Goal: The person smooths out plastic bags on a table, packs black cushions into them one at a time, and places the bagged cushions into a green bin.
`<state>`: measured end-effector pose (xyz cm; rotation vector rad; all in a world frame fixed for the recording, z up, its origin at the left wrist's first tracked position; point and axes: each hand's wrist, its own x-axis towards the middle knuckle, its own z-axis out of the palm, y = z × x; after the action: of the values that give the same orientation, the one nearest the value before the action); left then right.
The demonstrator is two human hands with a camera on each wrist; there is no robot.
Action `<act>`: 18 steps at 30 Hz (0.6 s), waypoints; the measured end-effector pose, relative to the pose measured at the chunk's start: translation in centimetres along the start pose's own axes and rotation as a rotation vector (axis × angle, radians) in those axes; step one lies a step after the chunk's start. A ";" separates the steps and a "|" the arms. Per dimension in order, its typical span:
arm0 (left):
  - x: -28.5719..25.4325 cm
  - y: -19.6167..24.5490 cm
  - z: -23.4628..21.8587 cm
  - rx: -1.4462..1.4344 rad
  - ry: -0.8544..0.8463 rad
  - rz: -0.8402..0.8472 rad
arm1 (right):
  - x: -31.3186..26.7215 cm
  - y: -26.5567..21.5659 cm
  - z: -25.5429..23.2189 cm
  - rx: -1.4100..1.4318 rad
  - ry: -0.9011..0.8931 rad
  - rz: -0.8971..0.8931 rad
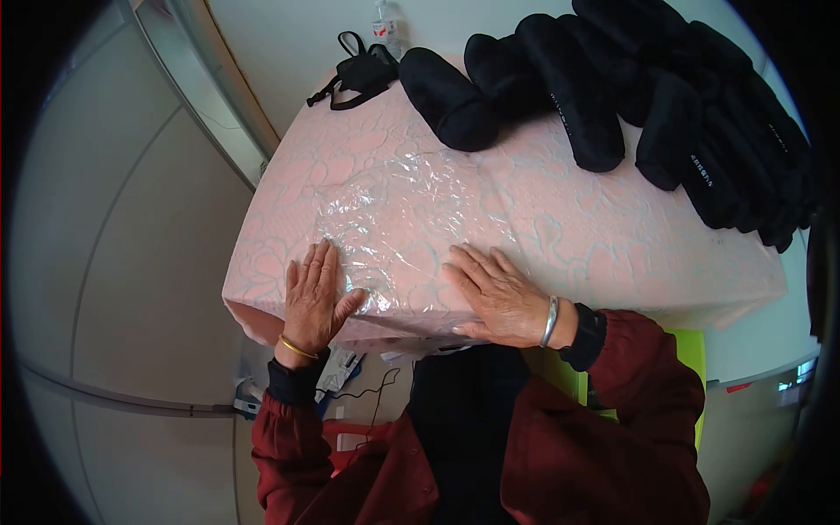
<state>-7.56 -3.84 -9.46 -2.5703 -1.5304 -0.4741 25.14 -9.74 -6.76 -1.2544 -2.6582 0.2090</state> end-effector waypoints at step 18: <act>-0.3 0.2 0.3 -0.011 0.050 -0.013 | -4.5 4.7 -0.7 -0.148 0.033 0.227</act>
<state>-7.43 -4.13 -9.85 -2.5377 -1.5331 -0.5458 31.63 -10.27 -7.57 -1.5912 -2.5401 0.0233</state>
